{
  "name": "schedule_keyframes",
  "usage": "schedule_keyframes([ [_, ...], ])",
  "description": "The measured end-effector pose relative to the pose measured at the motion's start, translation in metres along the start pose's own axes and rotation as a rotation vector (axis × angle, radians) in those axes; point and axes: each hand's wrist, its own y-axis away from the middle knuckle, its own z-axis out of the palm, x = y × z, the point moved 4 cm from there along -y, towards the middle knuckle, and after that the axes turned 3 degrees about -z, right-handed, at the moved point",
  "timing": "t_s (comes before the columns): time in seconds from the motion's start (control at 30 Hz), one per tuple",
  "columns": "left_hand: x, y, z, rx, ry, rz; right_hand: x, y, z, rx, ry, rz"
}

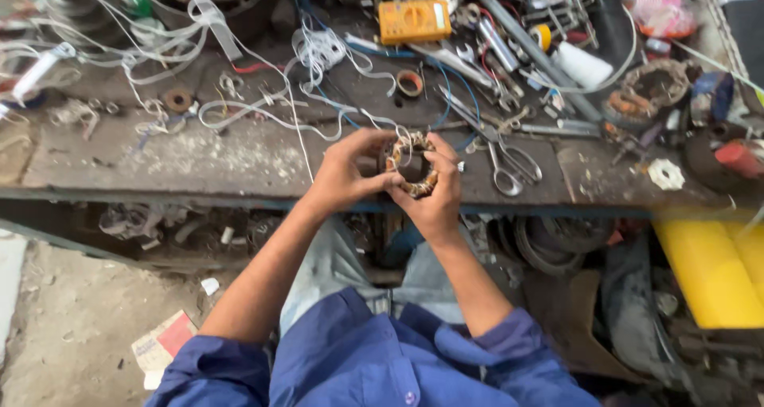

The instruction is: The person trims and adjusts copper windings on a cylindrical electrical coil using shears. They repeatedly cut protruding wire ends and tuck them into the coil slots while seated at a cluttered workbench.

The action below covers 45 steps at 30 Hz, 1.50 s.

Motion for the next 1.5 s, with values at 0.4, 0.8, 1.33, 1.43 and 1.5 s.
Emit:
schedule_keyframes([
  [0.4, 0.028, 0.014, 0.031, 0.049, 0.003, 0.191, -0.022, -0.004, -0.053, -0.008, -0.029, 0.228],
  [0.8, 0.030, 0.019, 0.027, 0.061, -0.026, 0.230, -0.042, -0.015, -0.060, -0.004, -0.108, 0.091],
  [1.33, 0.034, 0.013, 0.026, 0.095, -0.027, 0.232, -0.038, -0.008, -0.061, -0.251, -0.107, 0.106],
  [1.43, 0.036, 0.012, 0.027, 0.105, -0.006, 0.191, -0.040, -0.008, -0.059, -0.273, -0.108, 0.111],
  [1.5, 0.035, 0.011, 0.026, 0.104, 0.008, 0.207, -0.041, -0.015, -0.058, -0.192, -0.068, 0.050],
])
